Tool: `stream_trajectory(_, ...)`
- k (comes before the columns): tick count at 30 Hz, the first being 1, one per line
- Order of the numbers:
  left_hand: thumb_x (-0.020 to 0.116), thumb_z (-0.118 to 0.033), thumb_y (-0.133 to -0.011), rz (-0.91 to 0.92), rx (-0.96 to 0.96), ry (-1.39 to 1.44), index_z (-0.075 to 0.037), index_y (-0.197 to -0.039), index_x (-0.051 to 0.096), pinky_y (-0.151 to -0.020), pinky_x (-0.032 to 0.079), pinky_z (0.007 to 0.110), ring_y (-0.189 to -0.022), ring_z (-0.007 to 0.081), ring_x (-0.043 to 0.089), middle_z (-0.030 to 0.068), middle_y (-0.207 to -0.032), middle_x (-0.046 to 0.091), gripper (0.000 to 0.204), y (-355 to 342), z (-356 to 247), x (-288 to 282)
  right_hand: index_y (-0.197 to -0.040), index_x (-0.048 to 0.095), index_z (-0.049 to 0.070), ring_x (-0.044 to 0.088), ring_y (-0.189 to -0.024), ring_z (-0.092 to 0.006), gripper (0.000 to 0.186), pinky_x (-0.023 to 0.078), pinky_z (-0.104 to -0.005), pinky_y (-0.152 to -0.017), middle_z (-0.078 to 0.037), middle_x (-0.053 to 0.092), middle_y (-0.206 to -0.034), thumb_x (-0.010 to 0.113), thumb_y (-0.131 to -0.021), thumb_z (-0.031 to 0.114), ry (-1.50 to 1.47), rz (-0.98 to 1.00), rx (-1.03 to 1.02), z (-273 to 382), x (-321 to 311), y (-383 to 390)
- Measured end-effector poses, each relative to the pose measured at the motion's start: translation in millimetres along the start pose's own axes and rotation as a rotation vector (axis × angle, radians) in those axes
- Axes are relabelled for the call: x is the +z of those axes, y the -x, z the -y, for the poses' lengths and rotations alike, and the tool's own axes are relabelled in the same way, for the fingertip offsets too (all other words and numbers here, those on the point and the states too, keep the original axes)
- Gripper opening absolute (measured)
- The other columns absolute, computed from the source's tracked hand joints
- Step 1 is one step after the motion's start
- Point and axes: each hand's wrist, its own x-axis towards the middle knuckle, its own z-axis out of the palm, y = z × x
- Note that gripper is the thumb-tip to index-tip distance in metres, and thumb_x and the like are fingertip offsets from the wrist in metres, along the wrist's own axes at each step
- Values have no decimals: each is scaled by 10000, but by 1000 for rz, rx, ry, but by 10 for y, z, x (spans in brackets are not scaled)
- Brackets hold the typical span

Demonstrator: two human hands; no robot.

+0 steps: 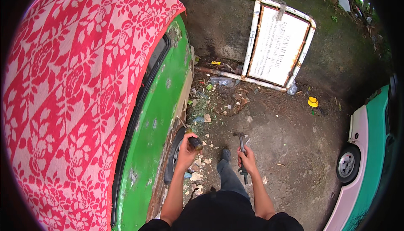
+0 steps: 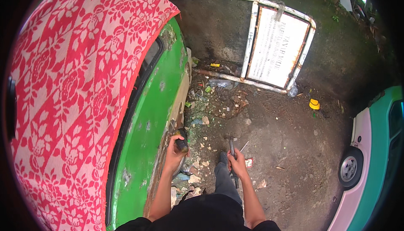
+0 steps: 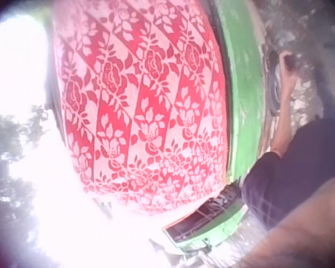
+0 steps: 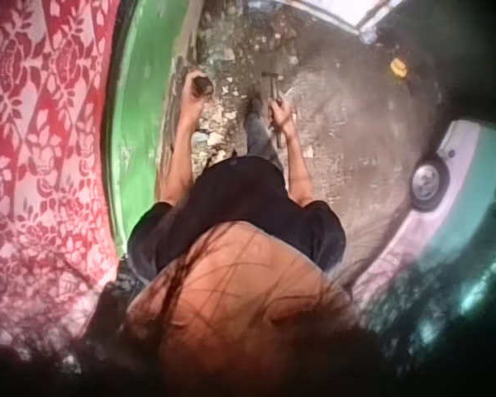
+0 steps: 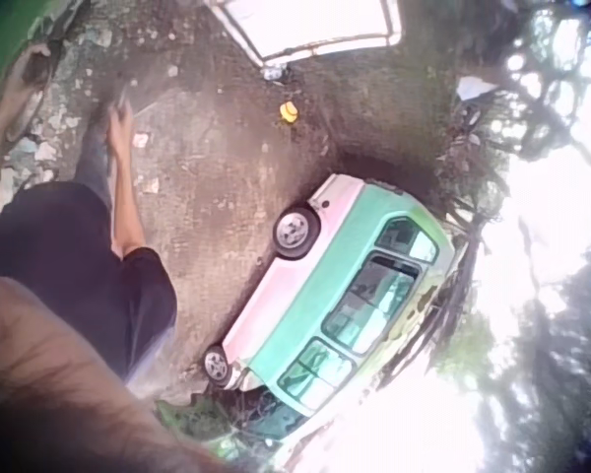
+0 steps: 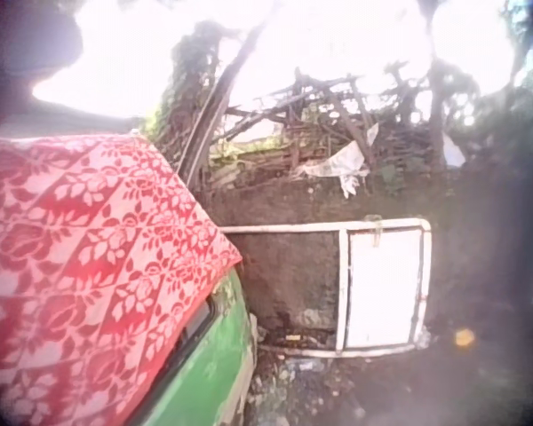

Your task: The person uses a blowtorch to heat a small area on the green vehicle's body panel, then uses a chisel and hammer to chip away material. The person repeats heating and chiseling on the same spot.

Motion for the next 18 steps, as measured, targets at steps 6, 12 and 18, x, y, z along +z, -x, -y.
stream_trajectory(6,748,37,-863,-97,-60,-435,-147,-1218,655,-817,468,315,-902,198,543,32,-1045,542,411,-1142,-307,154,-1056,538,42,466,-440,-124,82,401,-296,-416,-21,480,-602,566,-988,80,8,64,-13,654,-173,-1009)
stream_trajectory(12,756,-13,-850,-230,331,-675,-98,-1188,601,-1016,441,413,-1161,315,542,111,-1268,507,381,-1823,-514,328,-1009,541,39,468,-437,-110,65,404,-296,-411,-11,480,-597,569,-997,97,33,174,7,1256,-257,-1825)
stream_trajectory(18,740,4,-860,-249,338,-429,-65,-1140,577,-961,440,389,-1021,334,567,119,-1088,577,332,-2339,-530,193,-1022,540,55,468,-431,-118,143,394,-291,-408,-9,459,-590,591,-1028,188,9,239,42,1440,-102,-2375)
